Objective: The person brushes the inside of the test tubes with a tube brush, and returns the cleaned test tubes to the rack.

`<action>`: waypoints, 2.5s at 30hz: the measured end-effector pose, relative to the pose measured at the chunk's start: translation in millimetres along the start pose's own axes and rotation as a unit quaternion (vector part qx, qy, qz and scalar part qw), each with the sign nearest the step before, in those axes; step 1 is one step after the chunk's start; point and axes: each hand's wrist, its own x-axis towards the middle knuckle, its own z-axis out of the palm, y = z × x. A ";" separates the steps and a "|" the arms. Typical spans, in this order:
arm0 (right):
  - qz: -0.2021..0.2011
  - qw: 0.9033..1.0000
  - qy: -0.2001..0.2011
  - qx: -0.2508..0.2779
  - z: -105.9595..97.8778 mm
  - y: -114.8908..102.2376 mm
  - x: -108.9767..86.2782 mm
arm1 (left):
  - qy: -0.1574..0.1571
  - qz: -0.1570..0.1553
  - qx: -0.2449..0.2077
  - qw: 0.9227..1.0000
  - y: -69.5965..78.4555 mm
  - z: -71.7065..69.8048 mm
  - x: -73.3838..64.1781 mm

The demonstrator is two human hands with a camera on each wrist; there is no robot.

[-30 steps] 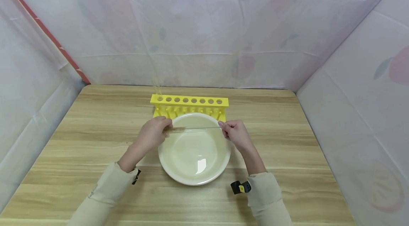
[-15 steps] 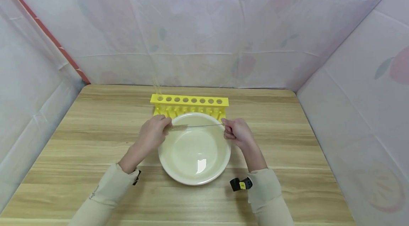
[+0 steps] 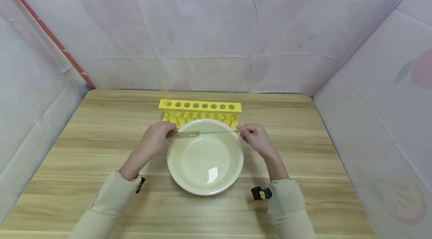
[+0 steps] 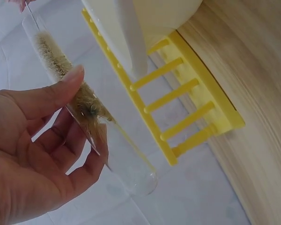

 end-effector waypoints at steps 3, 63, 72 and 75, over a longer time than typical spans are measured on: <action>0.048 0.995 -0.022 0.083 -2.2 -2.3 0.9 | 0.004 0.005 0.017 1.000 1.0 1.8 0.1; 0.070 0.970 0.003 0.235 -8.5 -0.2 -4.0 | 0.016 -0.014 -0.011 1.000 -4.5 -4.3 -3.5; 0.071 0.976 0.017 0.206 -7.0 0.8 -3.6 | 0.025 -0.014 -0.020 0.999 -6.2 -3.5 -4.2; 0.066 0.978 0.020 0.195 -6.5 1.0 -3.2 | 0.026 -0.014 -0.024 0.999 -6.8 -4.5 -4.5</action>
